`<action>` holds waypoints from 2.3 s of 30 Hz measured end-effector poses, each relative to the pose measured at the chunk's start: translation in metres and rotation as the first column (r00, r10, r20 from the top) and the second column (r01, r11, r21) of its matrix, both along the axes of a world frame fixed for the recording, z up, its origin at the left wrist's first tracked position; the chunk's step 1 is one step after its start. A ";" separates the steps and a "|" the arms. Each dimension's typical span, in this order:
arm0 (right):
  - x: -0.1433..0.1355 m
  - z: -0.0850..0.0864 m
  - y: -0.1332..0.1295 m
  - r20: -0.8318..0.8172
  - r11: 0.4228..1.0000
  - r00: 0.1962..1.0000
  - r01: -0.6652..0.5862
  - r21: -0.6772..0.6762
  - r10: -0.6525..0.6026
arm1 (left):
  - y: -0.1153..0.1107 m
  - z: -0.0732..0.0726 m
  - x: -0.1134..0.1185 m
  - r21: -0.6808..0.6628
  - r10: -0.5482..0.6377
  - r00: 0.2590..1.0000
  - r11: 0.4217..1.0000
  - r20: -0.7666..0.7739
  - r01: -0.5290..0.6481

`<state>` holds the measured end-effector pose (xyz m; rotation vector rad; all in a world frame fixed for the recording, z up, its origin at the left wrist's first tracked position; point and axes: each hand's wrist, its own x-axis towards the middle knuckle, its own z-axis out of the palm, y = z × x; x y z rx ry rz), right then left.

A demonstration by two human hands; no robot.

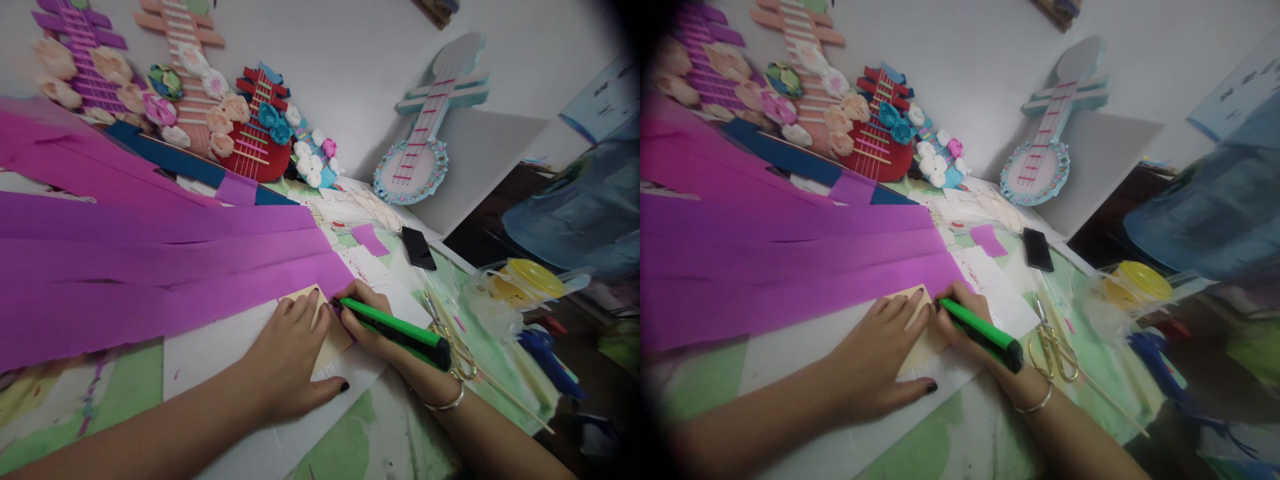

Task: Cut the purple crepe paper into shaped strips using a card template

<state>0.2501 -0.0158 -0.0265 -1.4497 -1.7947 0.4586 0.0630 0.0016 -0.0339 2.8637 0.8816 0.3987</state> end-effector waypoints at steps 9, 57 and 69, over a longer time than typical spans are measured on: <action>0.001 -0.003 0.001 -0.013 1.000 1.000 -0.005 0.015 0.005 | -0.001 0.003 -0.001 -0.012 0.000 1.000 1.000 -0.014 0.000; 0.010 -0.006 0.003 0.018 0.994 0.994 -0.110 0.004 0.110 | 0.000 -0.001 0.000 0.004 0.007 1.000 1.000 -0.021 -0.007; 0.011 -0.012 0.001 -0.007 0.999 0.999 -0.032 0.023 0.032 | 0.000 -0.003 0.000 -0.009 0.000 1.000 1.000 -0.022 0.000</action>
